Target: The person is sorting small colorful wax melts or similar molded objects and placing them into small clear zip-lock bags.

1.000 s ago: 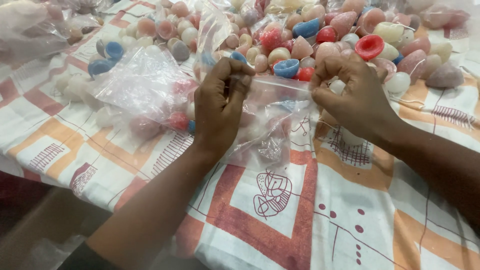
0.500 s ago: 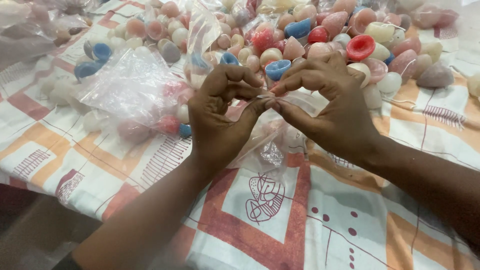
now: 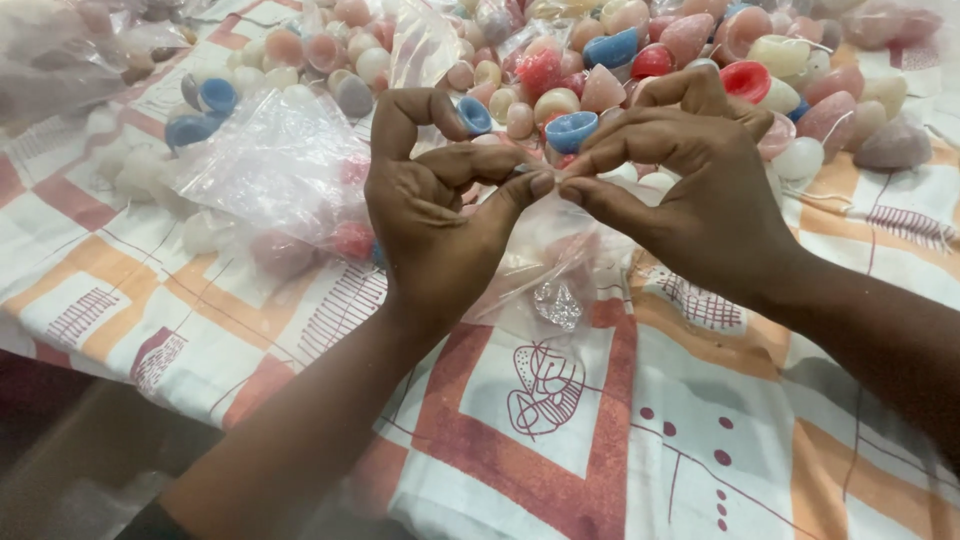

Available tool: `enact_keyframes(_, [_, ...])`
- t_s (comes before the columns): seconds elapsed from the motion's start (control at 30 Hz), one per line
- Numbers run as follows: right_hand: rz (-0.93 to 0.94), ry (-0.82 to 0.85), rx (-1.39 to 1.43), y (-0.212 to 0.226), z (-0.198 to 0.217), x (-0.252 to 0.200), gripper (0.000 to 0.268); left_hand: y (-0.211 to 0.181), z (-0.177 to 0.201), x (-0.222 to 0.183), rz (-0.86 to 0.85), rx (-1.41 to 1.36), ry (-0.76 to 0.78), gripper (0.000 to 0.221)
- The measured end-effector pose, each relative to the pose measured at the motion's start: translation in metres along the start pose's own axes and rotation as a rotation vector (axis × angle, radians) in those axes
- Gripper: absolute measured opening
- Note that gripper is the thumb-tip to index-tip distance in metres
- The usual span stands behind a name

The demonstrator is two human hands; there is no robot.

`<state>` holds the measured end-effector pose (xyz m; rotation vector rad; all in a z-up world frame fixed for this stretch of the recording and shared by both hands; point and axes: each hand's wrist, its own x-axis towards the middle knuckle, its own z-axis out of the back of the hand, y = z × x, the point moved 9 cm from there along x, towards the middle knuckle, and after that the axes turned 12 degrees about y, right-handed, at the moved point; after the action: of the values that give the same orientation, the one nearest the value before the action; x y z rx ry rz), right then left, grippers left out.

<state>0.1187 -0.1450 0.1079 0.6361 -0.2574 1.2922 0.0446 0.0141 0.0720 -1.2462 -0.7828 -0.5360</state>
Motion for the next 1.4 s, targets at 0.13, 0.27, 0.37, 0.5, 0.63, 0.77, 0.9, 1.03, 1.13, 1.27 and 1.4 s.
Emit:
enact_keyframes(0.13, [-0.020, 0.006, 0.011, -0.009, -0.004, -0.002, 0.016, 0.005, 0.011, 0.003, 0.019, 0.016, -0.020, 0.052])
enact_keyframes(0.27, [-0.060, 0.015, 0.029, -0.020, -0.007, -0.002, 0.017, 0.007, 0.019, 0.006, 0.030, 0.013, -0.048, 0.056])
enact_keyframes(0.37, [-0.082, 0.021, 0.013, -0.032, -0.009, -0.004, 0.016, 0.011, 0.031, 0.008, 0.031, -0.038, -0.083, 0.056])
enact_keyframes(0.5, [-0.105, 0.024, 0.026, -0.044, -0.011, -0.008, 0.018, 0.016, 0.047, 0.011, 0.041, 0.104, -0.127, 0.060])
enact_keyframes(0.63, [-0.189, 0.032, 0.073, -0.070, -0.015, -0.012, 0.024, 0.027, 0.056, 0.010, 0.068, -0.082, -0.180, 0.056])
enact_keyframes(0.77, [-0.127, 0.025, -0.115, -0.066, -0.024, -0.014, 0.031, 0.032, 0.062, 0.004, 0.096, 0.001, -0.245, 0.058])
enact_keyframes(0.9, [-0.101, 0.011, -0.256, -0.057, -0.027, -0.016, 0.032, 0.035, 0.058, 0.006, 0.132, -0.026, -0.219, 0.053])
enact_keyframes(1.03, [-0.081, -0.027, -0.304, -0.023, -0.009, -0.009, 0.026, 0.015, 0.062, 0.007, 0.177, -0.032, -0.181, 0.043])
enact_keyframes(1.13, [0.012, 0.024, -0.337, -0.010, -0.006, 0.000, 0.020, -0.009, 0.065, 0.008, 0.235, 0.073, -0.059, 0.025])
enact_keyframes(1.27, [0.043, 0.041, -0.042, 0.020, 0.000, 0.024, 0.017, -0.074, 0.077, 0.003, 0.024, 0.525, 0.039, 0.017])
enact_keyframes(1.4, [0.024, 0.150, 0.140, 0.050, -0.025, 0.066, 0.019, -0.104, 0.113, 0.011, -0.009, 0.688, 0.040, 0.023])
